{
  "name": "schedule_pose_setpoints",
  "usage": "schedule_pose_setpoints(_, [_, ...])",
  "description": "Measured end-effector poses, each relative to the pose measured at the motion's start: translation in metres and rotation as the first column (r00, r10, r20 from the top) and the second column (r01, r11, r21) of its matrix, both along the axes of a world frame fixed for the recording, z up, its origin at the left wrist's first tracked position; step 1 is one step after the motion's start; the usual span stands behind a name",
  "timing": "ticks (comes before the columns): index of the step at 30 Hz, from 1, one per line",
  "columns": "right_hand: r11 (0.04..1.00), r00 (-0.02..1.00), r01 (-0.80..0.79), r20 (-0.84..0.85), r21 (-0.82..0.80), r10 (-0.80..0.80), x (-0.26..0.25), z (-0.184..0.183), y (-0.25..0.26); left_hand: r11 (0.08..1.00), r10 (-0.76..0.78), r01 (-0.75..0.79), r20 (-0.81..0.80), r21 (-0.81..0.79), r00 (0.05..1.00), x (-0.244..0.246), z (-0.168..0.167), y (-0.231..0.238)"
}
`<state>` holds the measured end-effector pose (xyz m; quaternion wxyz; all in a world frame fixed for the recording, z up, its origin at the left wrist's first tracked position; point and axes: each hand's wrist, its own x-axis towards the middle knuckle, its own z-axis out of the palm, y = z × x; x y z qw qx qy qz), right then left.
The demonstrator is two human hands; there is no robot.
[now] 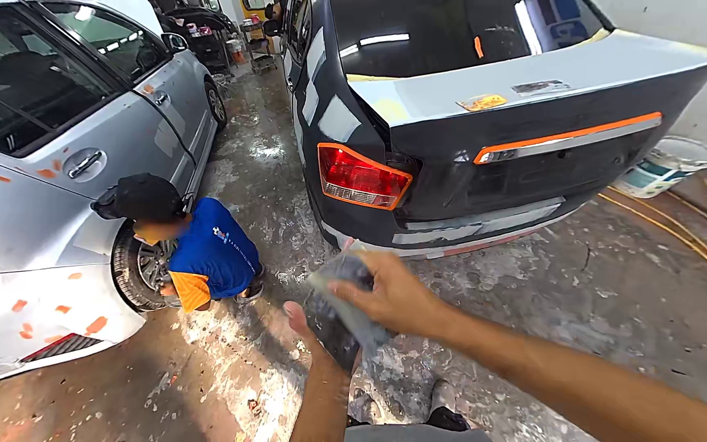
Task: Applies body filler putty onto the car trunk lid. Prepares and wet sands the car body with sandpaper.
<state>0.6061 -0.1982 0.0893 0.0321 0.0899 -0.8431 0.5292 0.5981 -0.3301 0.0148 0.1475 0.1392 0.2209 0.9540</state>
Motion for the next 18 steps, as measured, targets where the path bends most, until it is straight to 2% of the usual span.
schedule_pose_setpoints(2, [0.998, 0.998, 0.054, -0.013, -0.013, -0.054, -0.004, -0.004, 0.004, 1.000, -0.010, 0.009, 0.020, 0.012, 1.000, 0.002, -0.001, -0.002])
schedule_pose_setpoints(6, [0.999, 1.000, 0.005, 0.014, 0.038, -0.005, 0.005, -0.005, -0.002, 0.999, 0.034, -0.034, 0.096, 0.002, 0.995, 0.002, 0.003, -0.004])
schedule_pose_setpoints(8, [0.998, 0.999, 0.050, 0.004, 0.026, -0.050, -0.001, -0.010, 0.005, 0.999, 0.028, -0.027, 0.071, -0.022, 0.997, 0.004, -0.002, -0.002])
schedule_pose_setpoints(10, [1.000, 1.000, 0.016, 0.019, -0.003, -0.016, 0.007, -0.008, -0.003, 1.000, 0.005, -0.005, 0.035, 0.010, 0.999, 0.004, -0.006, -0.002])
schedule_pose_setpoints(12, [1.000, 0.997, -0.016, 0.070, 0.003, 0.016, 0.008, -0.005, 0.000, 0.999, -0.017, 0.017, 0.015, 0.042, 1.000, 0.004, -0.001, -0.001])
schedule_pose_setpoints(15, [0.999, 0.999, 0.042, 0.028, -0.032, -0.041, 0.003, -0.009, 0.008, 1.000, -0.012, 0.012, 0.007, 0.016, 1.000, 0.006, 0.002, 0.000])
schedule_pose_setpoints(18, [1.000, 0.999, -0.016, 0.041, -0.019, 0.017, 0.012, -0.006, 0.000, 1.000, 0.014, -0.014, 0.016, 0.001, 1.000, 0.006, 0.010, 0.000])
